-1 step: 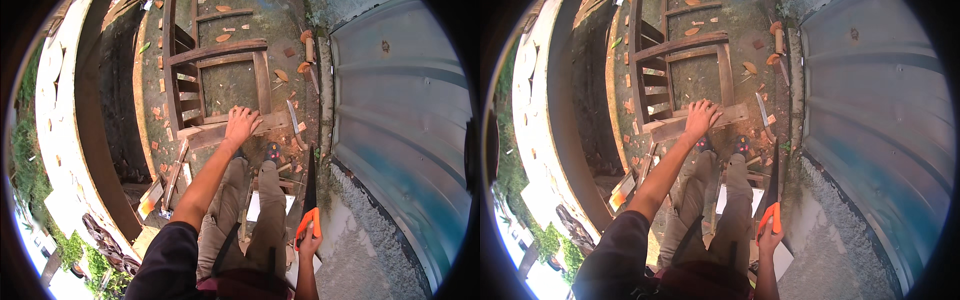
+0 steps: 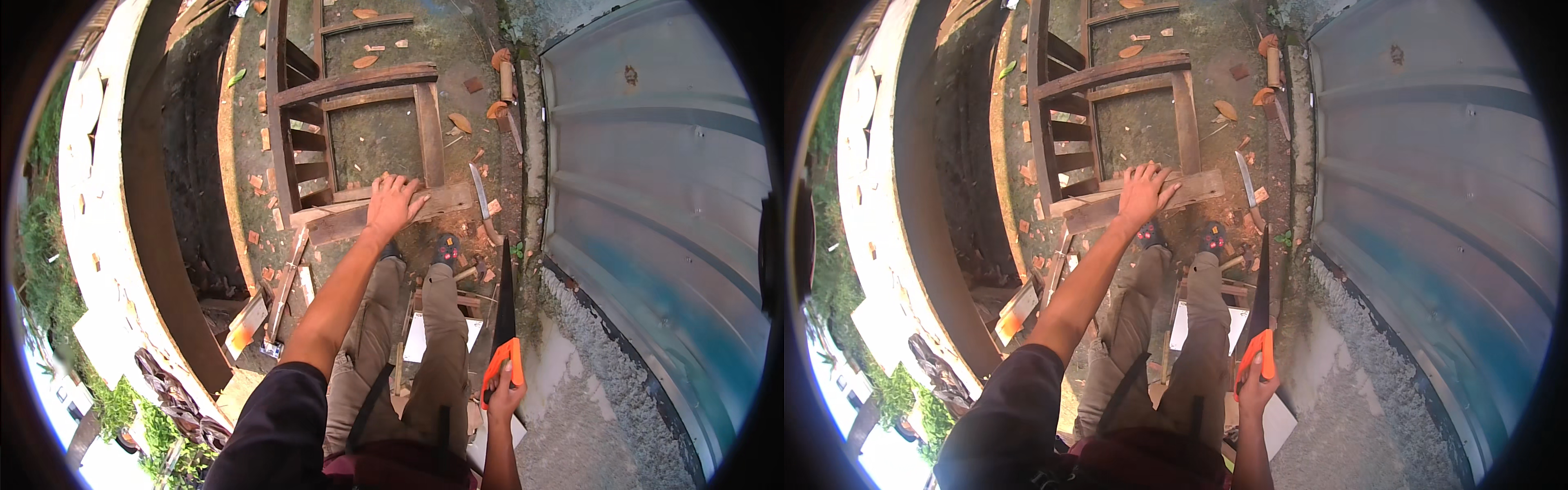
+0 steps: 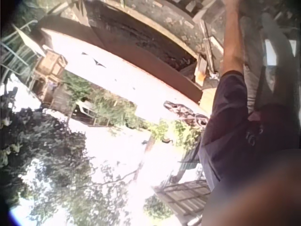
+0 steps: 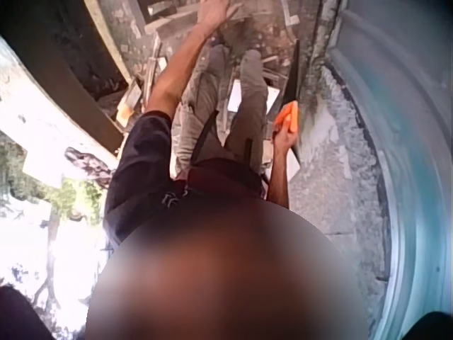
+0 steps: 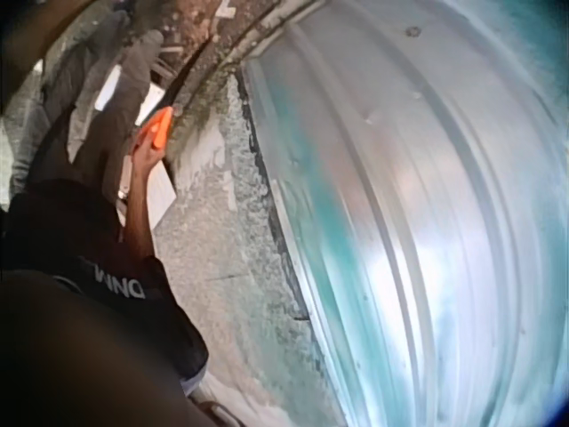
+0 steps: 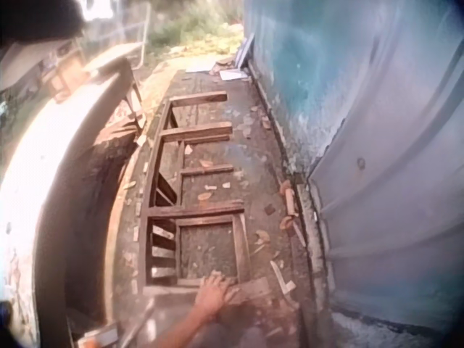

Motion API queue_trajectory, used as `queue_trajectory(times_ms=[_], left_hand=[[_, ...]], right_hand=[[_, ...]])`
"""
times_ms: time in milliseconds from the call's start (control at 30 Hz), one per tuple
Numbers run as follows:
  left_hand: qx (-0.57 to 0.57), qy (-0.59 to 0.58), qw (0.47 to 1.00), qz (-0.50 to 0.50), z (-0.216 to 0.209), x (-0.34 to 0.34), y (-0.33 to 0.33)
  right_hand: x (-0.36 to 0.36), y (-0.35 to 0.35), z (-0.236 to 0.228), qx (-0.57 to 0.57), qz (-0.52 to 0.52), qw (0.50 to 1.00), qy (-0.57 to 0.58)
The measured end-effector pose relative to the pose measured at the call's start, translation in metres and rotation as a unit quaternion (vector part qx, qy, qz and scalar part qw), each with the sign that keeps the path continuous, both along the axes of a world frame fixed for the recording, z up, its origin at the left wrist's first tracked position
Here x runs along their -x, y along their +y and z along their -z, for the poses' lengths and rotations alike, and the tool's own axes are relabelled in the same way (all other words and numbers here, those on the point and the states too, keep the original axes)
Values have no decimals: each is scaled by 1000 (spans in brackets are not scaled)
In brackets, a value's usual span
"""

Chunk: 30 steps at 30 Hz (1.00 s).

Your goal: The person assembles a wooden frame by hand, aligning and fitting several wooden planks together. They then use a hand saw to cut a piece of wood to size and fit it into the frame.

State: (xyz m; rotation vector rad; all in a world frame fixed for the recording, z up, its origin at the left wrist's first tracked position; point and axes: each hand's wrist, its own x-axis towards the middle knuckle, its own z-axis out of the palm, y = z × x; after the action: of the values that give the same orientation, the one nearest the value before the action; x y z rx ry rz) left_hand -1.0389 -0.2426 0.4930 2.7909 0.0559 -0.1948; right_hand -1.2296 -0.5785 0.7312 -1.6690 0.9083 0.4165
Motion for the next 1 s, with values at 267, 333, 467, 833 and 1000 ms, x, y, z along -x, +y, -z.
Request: queue_trajectory(times_ms=[267, 333, 467, 833, 1000], left_hand=[[42, 199, 978, -49, -16, -16, -2], [40, 127, 989, -57, -4, -9, -3], [55, 121, 991, -34, -9, -4, -1], [108, 93, 988, 54, -15, -1, 4], [89, 107, 989, 54, -9, 5, 2]], right_hand=[[-20, 0, 33, -27, -46, 998, -29], [-29, 6, 43, -27, -39, 997, -56], [-71, 23, 39, -23, -78, 992, -92], [-100, 75, 110, 15, -245, 943, -225], [-101, 81, 130, 21, -281, 933, -225]])
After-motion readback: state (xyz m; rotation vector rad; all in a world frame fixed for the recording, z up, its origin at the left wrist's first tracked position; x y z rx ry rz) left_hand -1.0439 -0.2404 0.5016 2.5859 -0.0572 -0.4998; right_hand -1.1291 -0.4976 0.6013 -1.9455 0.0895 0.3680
